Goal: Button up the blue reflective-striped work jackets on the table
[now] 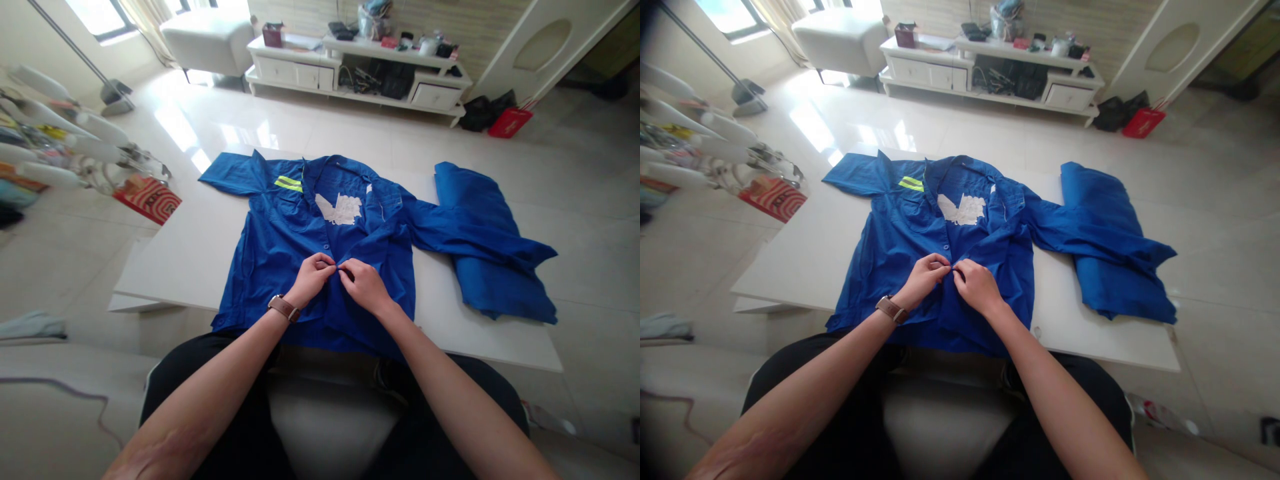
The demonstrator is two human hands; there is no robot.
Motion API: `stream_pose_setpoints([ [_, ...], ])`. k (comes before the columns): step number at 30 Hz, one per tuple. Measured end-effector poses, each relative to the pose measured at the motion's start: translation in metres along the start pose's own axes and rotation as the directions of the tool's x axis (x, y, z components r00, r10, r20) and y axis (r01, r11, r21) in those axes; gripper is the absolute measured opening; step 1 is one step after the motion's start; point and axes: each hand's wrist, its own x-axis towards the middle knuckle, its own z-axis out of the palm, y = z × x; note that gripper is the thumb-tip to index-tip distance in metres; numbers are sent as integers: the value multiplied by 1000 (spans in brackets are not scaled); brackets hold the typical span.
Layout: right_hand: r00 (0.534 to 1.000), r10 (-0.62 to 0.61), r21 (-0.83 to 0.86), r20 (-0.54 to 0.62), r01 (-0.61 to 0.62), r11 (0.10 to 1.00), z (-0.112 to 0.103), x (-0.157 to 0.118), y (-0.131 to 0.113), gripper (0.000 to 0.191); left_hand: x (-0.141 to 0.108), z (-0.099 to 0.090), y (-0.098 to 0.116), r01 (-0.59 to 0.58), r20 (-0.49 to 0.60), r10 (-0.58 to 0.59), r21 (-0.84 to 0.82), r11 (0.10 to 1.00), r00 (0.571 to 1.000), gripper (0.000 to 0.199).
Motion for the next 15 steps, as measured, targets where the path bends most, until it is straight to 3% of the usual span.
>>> stream_pose_setpoints([
  [15, 1000, -1, 13, -8, 1, 1000, 1, 0, 1, 16, 0, 0, 1, 18, 13, -18, -26, 999, 1000, 23],
])
